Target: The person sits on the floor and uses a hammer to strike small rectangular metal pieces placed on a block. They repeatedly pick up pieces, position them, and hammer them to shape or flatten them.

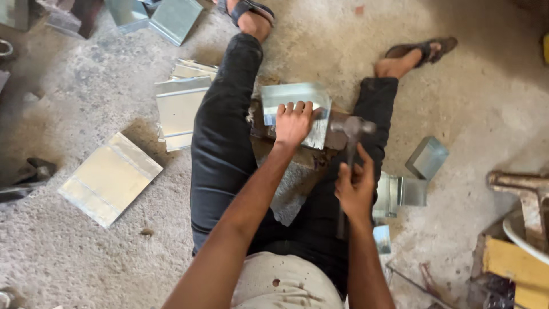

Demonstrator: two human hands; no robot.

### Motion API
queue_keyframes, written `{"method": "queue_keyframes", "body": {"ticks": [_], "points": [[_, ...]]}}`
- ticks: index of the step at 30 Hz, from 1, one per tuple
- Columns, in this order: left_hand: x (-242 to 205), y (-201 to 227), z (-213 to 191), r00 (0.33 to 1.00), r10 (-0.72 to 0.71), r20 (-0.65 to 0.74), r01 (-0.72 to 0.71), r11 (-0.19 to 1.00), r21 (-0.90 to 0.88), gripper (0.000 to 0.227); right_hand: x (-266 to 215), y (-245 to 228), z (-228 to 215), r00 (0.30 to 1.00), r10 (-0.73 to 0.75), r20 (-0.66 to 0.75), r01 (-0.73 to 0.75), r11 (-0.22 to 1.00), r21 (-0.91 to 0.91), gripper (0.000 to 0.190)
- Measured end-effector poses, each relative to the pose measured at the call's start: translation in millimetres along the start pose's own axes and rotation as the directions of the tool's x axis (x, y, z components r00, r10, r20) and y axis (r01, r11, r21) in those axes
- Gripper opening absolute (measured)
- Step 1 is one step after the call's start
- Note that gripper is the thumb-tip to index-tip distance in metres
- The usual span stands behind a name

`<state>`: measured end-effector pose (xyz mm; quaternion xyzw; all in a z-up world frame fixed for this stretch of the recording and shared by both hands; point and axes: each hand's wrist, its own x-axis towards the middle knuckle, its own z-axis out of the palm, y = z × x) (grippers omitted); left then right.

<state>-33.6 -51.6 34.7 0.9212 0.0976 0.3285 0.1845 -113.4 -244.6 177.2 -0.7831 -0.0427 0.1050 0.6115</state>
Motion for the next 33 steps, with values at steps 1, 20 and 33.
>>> {"method": "queue_keyframes", "body": {"ticks": [1, 20, 33], "points": [[-9, 5, 1, 0.993, -0.014, 0.12, 0.008, 0.999, 0.054, 0.026, 0, 14, 3, 0.998, 0.055, -0.017, -0.054, 0.998, 0.04, 0.055], [-11, -71, 20, 0.685, -0.364, 0.631, 0.356, 0.923, 0.145, 0.073, 19, 42, 16, 0.966, -0.251, -0.068, 0.237, 0.957, -0.165, 0.049], [7, -58, 8, 0.656, -0.436, 0.616, 0.478, 0.872, 0.107, 0.085, 71, 54, 11, 0.978, -0.208, 0.016, 0.205, 0.944, -0.258, 0.049]]}}
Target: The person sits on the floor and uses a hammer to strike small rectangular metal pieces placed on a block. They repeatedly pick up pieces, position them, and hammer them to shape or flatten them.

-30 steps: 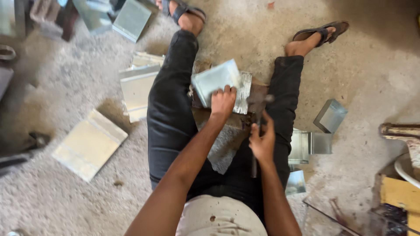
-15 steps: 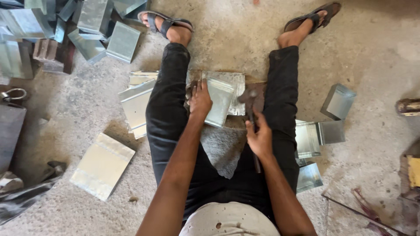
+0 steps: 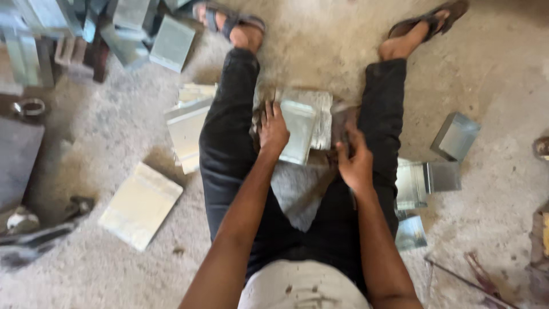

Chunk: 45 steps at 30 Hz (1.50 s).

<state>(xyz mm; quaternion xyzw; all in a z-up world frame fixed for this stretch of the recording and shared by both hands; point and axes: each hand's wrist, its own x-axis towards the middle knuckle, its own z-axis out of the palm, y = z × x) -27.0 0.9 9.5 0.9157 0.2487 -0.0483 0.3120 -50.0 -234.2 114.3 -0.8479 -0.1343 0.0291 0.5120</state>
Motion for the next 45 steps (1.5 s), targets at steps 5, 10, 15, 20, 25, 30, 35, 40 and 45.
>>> {"method": "queue_keyframes", "body": {"ticks": [5, 10, 15, 20, 25, 30, 35, 40, 45], "points": [[-3, -14, 22, 0.953, -0.158, -0.259, 0.041, 0.913, -0.405, 0.096, -45, 40, 16, 0.952, 0.305, 0.025, -0.302, 0.92, 0.25, 0.055], [-27, -4, 6, 0.893, 0.191, -0.407, -0.264, 0.956, -0.131, 0.09, -68, 85, 30, 1.0, -0.029, 0.005, 0.028, 0.979, 0.204, 0.058], [-13, 28, -33, 0.857, 0.465, 0.221, -0.508, 0.832, 0.223, 0.083, -62, 82, 34, 0.983, 0.154, 0.099, -0.176, 0.946, 0.272, 0.06], [17, 14, -14, 0.812, 0.571, 0.119, -0.571, 0.738, 0.36, 0.064, -58, 54, 34, 0.952, 0.278, 0.127, -0.303, 0.913, 0.273, 0.064], [31, 11, 28, 0.841, 0.537, 0.074, -0.5, 0.715, 0.489, 0.045, -51, 30, 29, 0.917, 0.368, 0.152, -0.398, 0.842, 0.365, 0.083], [6, 7, 7, 0.804, 0.591, 0.062, -0.572, 0.742, 0.35, 0.052, -56, 41, 32, 0.928, 0.342, 0.149, -0.373, 0.847, 0.378, 0.077], [-32, 39, -46, 0.704, 0.706, -0.071, -0.646, 0.679, 0.348, 0.056, -52, 48, 36, 0.905, 0.407, 0.124, -0.418, 0.797, 0.435, 0.071], [-70, 63, -61, 0.554, 0.809, -0.199, -0.62, 0.56, 0.549, 0.051, -51, 57, 39, 0.88, 0.467, 0.089, -0.45, 0.761, 0.468, 0.072], [-47, 62, -46, 0.735, 0.678, -0.009, -0.562, 0.617, 0.55, 0.032, -52, 60, 36, 0.897, 0.435, 0.078, -0.397, 0.717, 0.573, 0.064]]}}
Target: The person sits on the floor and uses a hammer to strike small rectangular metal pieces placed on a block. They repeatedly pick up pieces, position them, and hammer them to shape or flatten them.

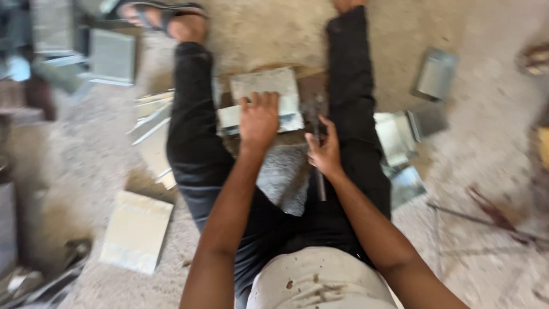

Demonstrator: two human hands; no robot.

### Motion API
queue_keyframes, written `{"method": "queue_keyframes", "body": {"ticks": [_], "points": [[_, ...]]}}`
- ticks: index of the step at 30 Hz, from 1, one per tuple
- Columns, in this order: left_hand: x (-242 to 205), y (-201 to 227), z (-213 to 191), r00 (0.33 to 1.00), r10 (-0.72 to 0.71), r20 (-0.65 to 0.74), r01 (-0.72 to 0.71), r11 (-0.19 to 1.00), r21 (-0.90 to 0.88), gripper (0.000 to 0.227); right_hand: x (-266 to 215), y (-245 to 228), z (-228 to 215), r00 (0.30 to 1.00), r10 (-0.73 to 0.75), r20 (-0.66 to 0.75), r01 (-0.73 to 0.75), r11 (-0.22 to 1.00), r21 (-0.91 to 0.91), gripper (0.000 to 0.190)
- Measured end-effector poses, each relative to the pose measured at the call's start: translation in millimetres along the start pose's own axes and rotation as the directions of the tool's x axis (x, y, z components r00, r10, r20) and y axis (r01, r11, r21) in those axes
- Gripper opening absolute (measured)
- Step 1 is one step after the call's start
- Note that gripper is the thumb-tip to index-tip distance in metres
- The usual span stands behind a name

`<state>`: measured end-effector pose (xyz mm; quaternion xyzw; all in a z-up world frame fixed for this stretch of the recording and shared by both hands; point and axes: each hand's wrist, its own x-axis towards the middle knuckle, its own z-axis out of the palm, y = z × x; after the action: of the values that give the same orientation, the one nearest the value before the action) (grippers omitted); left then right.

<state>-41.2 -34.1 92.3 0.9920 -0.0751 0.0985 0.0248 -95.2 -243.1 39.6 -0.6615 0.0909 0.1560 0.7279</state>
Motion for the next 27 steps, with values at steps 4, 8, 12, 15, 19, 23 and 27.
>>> {"method": "queue_keyframes", "body": {"ticks": [4, 8, 12, 15, 19, 23, 27], "points": [[3, 3, -3, 0.998, -0.045, -0.05, 0.041, 0.996, -0.08, 0.018, -20, -44, 6, 0.996, -0.09, 0.002, 0.09, 0.996, -0.023, 0.064], [1, 4, -6, 0.995, -0.028, -0.091, 0.028, 1.0, 0.0, 0.014, -33, -105, 3, 0.946, -0.308, 0.105, 0.309, 0.951, 0.009, 0.057], [1, 4, -3, 0.989, -0.051, -0.139, 0.047, 0.998, -0.039, 0.007, -29, -119, 9, 0.857, -0.486, 0.171, 0.508, 0.852, -0.126, 0.052], [2, 6, -2, 0.986, -0.054, -0.158, 0.051, 0.998, -0.02, 0.003, -15, -136, 14, 0.958, -0.169, 0.231, 0.239, 0.917, -0.319, 0.053], [7, 10, 1, 0.976, -0.093, -0.198, 0.091, 0.996, -0.018, 0.002, -26, -175, 5, 0.988, -0.025, 0.15, 0.086, 0.906, -0.414, 0.052], [4, 10, 4, 0.976, -0.09, -0.2, 0.085, 0.996, -0.035, 0.002, -39, -149, 11, 0.917, -0.371, 0.145, 0.397, 0.88, -0.26, 0.051], [6, 11, 3, 0.982, -0.108, -0.156, 0.103, 0.994, -0.036, 0.002, -18, -118, 7, 0.944, -0.276, 0.178, 0.326, 0.85, -0.413, 0.048]]}}
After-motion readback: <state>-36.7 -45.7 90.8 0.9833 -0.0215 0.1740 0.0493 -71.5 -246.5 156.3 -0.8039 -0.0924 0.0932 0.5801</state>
